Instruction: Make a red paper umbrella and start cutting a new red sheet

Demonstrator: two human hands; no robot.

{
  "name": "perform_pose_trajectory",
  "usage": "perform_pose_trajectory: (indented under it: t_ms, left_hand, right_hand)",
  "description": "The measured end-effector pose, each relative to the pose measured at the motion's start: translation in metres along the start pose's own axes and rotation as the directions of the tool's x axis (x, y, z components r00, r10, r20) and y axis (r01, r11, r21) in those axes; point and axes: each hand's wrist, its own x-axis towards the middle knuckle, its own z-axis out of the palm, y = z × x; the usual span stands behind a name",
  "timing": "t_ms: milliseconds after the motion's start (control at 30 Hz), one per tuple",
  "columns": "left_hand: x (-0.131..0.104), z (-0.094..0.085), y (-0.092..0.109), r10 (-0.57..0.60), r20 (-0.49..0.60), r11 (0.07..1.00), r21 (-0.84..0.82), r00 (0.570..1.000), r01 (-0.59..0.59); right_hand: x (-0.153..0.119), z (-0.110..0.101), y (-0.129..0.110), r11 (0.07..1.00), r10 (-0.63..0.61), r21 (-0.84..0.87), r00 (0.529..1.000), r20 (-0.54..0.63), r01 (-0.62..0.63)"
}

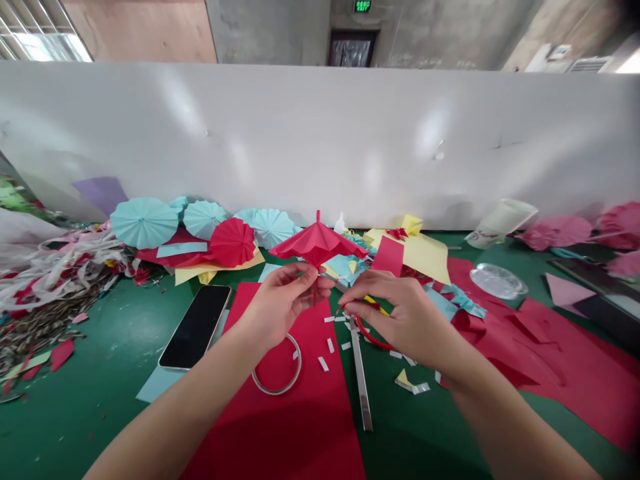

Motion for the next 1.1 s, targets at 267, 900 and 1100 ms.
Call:
perform_pose_trajectory:
  t_ms: [267,900,1100]
  left_hand:
    - [-0.010,-0.003,0.001,-0.045,0.005,0.998,-0.034,0.999,0.045]
    - [-0.022,0.008,-0.001,0.075,-0.039,0.986,0.150,0.996,-0.068]
    - [-0.022,0.007,-0.003,0.090,-0.045,0.979,0.189,0.995,-0.080]
  right_hand:
    - [0.002,0.003,-0.014,0.997,0.083,-0.001,0.996,0.015,-0.083]
    - [0.001,0.015,-0.010,0.980,0.126,0.145,0.990,0.068,-0.135]
    - [0.000,0.017,-0.008,0.987,0.118,0.106,0.992,0.043,-0.122]
